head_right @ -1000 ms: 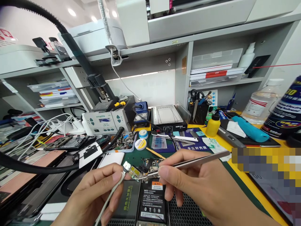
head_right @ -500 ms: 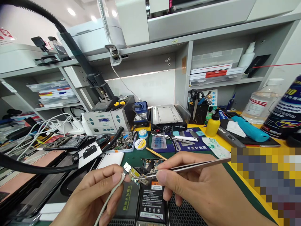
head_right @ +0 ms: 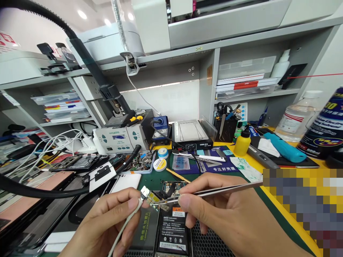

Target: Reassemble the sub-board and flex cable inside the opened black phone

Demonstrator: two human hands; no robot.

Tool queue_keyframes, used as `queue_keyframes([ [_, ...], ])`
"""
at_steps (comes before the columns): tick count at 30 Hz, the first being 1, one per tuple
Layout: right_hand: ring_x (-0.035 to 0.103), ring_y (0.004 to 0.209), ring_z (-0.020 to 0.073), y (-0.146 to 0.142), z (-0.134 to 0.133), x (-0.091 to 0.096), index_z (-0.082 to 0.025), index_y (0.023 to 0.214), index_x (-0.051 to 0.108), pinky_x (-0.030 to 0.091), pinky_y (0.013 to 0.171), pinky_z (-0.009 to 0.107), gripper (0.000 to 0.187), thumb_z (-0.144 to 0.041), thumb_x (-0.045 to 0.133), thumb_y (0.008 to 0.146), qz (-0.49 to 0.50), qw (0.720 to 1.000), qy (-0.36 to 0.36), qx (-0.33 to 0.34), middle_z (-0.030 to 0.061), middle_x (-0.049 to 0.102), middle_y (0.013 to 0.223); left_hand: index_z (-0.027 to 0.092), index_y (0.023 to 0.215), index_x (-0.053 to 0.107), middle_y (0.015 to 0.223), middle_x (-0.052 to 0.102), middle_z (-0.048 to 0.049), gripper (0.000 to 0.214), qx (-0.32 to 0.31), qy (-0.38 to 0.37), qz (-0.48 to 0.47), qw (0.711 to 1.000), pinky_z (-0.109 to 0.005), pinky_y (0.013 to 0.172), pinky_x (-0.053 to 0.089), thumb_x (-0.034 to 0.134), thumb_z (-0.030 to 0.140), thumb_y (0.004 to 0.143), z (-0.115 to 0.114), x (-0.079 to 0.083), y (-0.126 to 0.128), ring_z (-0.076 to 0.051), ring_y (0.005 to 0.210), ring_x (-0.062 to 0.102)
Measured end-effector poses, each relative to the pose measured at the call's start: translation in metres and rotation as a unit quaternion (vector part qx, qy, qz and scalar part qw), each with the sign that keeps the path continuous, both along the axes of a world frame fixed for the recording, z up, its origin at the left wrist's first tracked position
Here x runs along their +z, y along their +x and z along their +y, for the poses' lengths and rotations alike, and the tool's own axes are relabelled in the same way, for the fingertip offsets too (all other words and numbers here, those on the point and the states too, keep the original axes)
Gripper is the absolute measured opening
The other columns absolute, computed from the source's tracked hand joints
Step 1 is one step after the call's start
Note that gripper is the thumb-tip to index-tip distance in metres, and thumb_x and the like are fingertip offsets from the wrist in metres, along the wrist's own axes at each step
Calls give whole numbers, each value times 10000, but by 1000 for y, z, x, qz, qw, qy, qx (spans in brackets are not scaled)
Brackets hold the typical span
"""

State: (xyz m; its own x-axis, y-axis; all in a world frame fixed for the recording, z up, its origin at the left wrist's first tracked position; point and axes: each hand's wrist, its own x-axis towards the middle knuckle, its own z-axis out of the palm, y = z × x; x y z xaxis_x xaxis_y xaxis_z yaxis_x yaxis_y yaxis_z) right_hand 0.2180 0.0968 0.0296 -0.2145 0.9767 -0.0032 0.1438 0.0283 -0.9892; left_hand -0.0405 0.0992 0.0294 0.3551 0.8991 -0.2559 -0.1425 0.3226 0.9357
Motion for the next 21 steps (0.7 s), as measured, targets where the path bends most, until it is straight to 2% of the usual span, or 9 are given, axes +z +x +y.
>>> queue_keyframes([
  [16,658,599,127,-1,0,4,-271,846,769,535,552,152,56,-232,807,834,-14,1000,-5,1,-33,759,684,162,885,686,503,555,41,359,-4,0,-2,1000,-175,403,240,706,519,864,1,0,0,-51,368,414],
  [21,657,603,150,-1,3,5,-247,844,779,542,551,190,59,-269,825,815,-9,1000,-6,10,-8,752,685,160,884,684,513,565,34,361,-3,1,7,1000,-172,403,261,703,520,868,1,1,0,-55,377,424],
])
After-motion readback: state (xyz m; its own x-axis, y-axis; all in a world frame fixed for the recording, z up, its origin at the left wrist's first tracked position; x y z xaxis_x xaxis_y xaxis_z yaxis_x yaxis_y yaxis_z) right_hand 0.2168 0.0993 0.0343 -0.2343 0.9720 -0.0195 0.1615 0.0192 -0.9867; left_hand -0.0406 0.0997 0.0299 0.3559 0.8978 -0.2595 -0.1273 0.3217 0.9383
